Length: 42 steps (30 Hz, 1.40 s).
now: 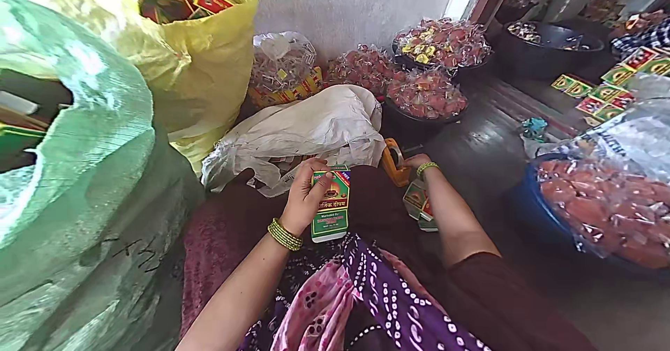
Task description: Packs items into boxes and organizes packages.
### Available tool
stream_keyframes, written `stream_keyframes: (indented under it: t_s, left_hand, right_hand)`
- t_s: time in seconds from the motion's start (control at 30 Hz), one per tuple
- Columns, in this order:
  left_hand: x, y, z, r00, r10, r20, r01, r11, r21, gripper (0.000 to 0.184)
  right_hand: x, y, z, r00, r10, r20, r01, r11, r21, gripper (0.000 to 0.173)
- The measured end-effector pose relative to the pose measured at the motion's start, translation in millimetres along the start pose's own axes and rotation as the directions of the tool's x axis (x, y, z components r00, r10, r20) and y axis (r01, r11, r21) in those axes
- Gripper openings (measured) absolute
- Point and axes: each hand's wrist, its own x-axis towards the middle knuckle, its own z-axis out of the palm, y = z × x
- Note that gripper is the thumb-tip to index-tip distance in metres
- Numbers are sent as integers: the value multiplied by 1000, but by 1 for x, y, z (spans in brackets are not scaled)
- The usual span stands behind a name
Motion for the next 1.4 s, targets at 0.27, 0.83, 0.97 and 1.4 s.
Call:
stream_keyframes:
  t_s: [0.27, 0.83, 0.97, 1.4]
  left_hand:
    - [0, 4, -3, 999, -29, -15, 28, 998, -50, 20]
    - [3, 1, -3, 1000, 1, -3, -1, 999, 45, 26]
    - [1, 0, -2, 1000, -13, -28, 17, 992, 125, 30]
    - [1, 9, -9, 998, -60, -36, 66, 974, 217, 44]
  right_hand:
    - [-44, 21, 1, 997, 81, -15, -78, 989, 129, 60]
    - [-56, 8, 27, 976, -181, -125, 184, 983, 16, 35]
    - [-136, -52, 31, 815, -534, -225, 531, 534, 658, 23]
    - [-248, -149, 63, 690, -717, -96, 337, 201, 920, 17]
